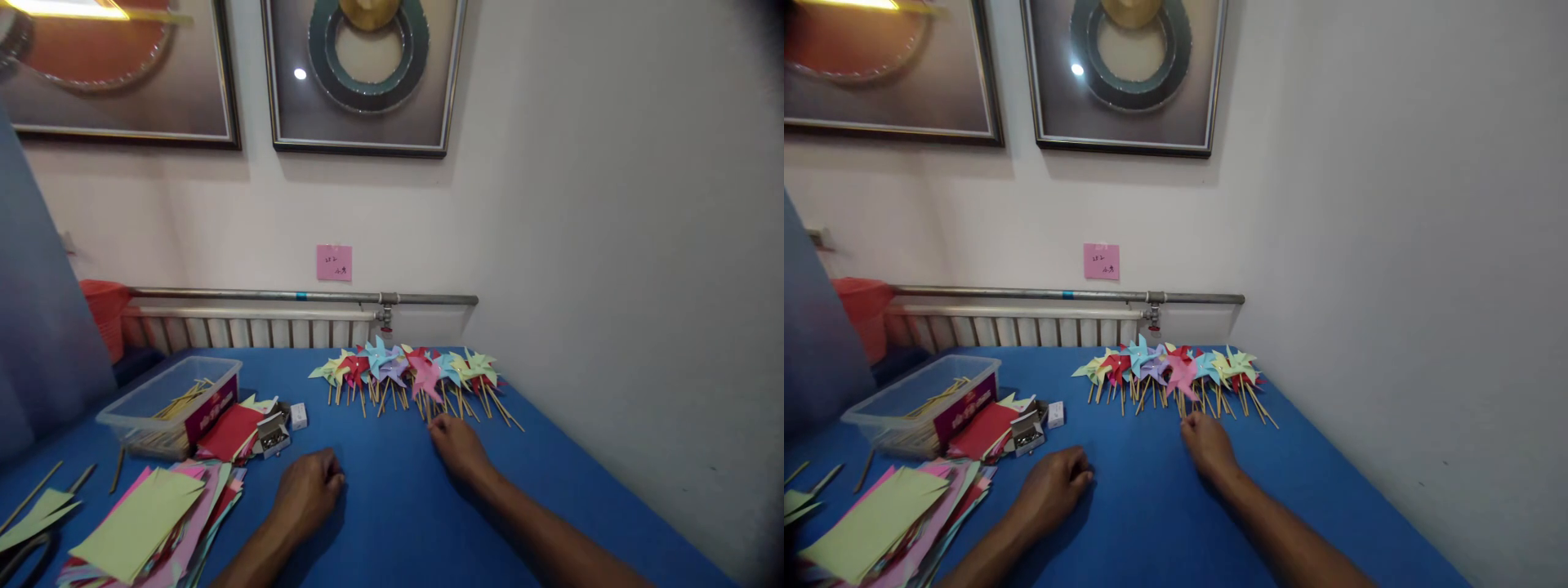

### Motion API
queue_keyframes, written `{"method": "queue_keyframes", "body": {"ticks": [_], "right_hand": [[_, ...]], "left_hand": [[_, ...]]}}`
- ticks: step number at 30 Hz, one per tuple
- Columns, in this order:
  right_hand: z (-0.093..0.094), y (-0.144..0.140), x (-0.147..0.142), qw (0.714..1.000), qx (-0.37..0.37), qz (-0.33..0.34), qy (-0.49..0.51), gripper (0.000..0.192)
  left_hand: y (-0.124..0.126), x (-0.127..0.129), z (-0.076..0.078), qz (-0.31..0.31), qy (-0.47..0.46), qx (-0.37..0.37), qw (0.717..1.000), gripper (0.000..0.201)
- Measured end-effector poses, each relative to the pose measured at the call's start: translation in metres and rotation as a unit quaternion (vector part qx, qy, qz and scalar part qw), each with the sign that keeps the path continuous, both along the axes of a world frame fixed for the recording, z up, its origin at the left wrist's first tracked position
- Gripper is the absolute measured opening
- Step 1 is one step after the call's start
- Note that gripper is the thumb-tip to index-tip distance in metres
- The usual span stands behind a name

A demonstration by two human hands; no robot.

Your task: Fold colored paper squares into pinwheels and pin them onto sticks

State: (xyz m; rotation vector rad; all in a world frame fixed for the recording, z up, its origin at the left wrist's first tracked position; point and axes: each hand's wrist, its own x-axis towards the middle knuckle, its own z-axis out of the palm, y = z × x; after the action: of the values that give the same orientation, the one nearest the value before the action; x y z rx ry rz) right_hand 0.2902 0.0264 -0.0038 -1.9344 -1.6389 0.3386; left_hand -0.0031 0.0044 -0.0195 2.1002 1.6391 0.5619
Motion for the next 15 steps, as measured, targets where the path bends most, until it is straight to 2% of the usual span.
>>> {"method": "queue_keyframes", "body": {"ticks": [4, 7, 10, 15], "right_hand": [[0.025, 0.022, 0.068, 0.993, -0.024, -0.095, -0.070, 0.029], [0.034, 0.035, 0.102, 0.983, -0.052, -0.145, -0.095, 0.032], [0.029, 0.045, 0.119, 0.978, -0.065, -0.167, -0.107, 0.030], [0.008, 0.058, 0.119, 0.975, -0.046, -0.184, -0.113, 0.027]], "left_hand": [[-0.001, 0.000, -0.001, -0.007, 0.018, 0.005, 1.000, 0.011], [-0.001, 0.001, -0.003, -0.012, 0.024, 0.006, 1.000, 0.012], [-0.001, 0.002, -0.002, -0.015, 0.027, 0.004, 1.000, 0.014], [-0.002, 0.003, 0.000, -0.010, 0.033, -0.005, 0.999, 0.014]]}}
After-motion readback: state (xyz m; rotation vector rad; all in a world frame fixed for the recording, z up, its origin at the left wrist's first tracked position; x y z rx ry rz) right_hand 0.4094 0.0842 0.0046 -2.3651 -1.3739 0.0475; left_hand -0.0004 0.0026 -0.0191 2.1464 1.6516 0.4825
